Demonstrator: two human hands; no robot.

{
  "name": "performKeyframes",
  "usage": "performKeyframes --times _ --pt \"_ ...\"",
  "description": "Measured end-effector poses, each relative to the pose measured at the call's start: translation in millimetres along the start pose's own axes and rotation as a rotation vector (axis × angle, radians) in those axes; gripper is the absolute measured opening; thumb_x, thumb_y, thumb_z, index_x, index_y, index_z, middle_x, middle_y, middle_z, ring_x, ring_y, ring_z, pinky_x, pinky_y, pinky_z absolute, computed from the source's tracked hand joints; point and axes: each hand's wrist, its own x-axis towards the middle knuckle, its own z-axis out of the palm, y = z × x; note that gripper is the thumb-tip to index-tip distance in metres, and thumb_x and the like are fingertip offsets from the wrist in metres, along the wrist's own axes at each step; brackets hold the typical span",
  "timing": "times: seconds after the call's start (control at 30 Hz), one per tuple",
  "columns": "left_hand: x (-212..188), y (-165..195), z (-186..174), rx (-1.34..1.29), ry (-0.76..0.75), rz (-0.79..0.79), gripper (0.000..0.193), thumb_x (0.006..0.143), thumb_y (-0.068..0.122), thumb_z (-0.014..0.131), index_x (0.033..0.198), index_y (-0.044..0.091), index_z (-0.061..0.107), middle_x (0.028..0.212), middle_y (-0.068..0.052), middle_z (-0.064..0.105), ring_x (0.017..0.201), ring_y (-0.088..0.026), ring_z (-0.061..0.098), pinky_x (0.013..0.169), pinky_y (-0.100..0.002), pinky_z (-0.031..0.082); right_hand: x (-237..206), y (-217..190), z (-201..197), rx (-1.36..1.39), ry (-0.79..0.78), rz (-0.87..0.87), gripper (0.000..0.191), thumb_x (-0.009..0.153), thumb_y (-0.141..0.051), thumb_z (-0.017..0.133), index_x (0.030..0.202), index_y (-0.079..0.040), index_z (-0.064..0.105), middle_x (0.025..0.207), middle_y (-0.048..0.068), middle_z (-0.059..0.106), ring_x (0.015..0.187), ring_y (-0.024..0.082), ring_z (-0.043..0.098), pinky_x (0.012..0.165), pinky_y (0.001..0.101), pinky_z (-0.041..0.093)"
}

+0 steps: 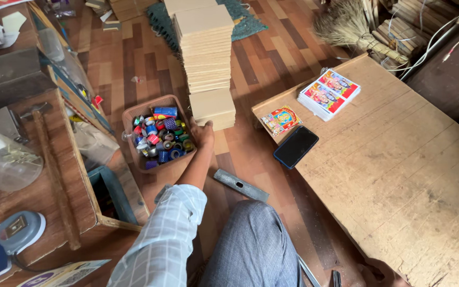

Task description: The person sits on the floor at a low wooden bench and assembles small religious picture cards, placing a printed image over a cardboard backing and folding and pressing the edges to secure them. They use scissors to trim, stack finished cards aside, and handle new prints and backing boards one at a time.

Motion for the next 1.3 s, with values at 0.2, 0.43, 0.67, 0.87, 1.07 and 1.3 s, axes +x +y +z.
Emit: performKeyframes --times 0.2,0.43,0.67,0.87,1.07,1.3 --pt "-13 -5 12 -0.182 0.025 -0.169 0.043 0.084 0.022 0.079 0.12 0.006 0.064 0.098 -0.012 0.074 0.084 -0.029 0.072 0.071 -0.041 0.058 -11 8 6 0.011 0.082 0.009 0.04 0.079 -0.031 0.082 0.111 -0.007 0.079 0.089 0.013 0.08 0.084 0.022 0.082 0.083 0.0329 0.064" --pt "4 -8 19 -0.817 -0.231 -0.782 0.024 0.091 0.027 0.076 0.105 0.012 0.064 0.08 -0.002 0.063 0.063 -0.017 0.062 0.052 -0.03 0.048 -35 -9 -34 0.059 0.365 -0.007 0.04 0.084 -0.037 0.08 0.115 -0.01 0.081 0.099 0.012 0.08 0.093 0.023 0.077 0.087 0.0363 0.059" --pt "-34 -7 19 -0.78 -0.604 -0.695 0.014 0.098 0.023 0.074 0.105 0.016 0.063 0.082 0.002 0.058 0.063 -0.009 0.059 0.049 -0.022 0.041 -84 100 -153 0.401 0.894 0.365 0.037 0.08 -0.033 0.085 0.101 -0.003 0.08 0.086 0.009 0.077 0.077 0.014 0.068 0.073 0.0292 0.053" --pt "-165 -26 30 -0.719 -1.061 -0.718 0.01 0.099 0.018 0.074 0.103 0.017 0.064 0.085 0.006 0.06 0.062 -0.005 0.057 0.047 -0.015 0.036 -93 129 -180 0.213 0.935 0.788 0.07 0.071 -0.051 0.094 0.094 0.011 0.071 0.095 0.029 0.071 0.092 0.044 0.069 0.085 0.0445 0.051" --pt "-337 -55 49 -0.456 -1.249 -0.909 0.015 0.083 0.013 0.076 0.091 0.004 0.068 0.072 -0.004 0.063 0.057 -0.013 0.059 0.048 -0.028 0.047 -83 120 -186 0.136 0.872 0.805 0.088 0.06 -0.057 0.098 0.105 0.011 0.065 0.108 0.031 0.069 0.102 0.044 0.067 0.09 0.0465 0.051" --pt "-359 -96 57 -0.214 -1.311 -0.797 0.021 0.086 0.023 0.076 0.095 0.006 0.069 0.07 -0.005 0.061 0.056 -0.015 0.058 0.049 -0.029 0.049 -79 134 -186 0.439 1.055 0.859 0.055 0.054 -0.019 0.1 0.098 -0.002 0.071 0.101 0.016 0.075 0.092 0.029 0.071 0.086 0.0395 0.054"
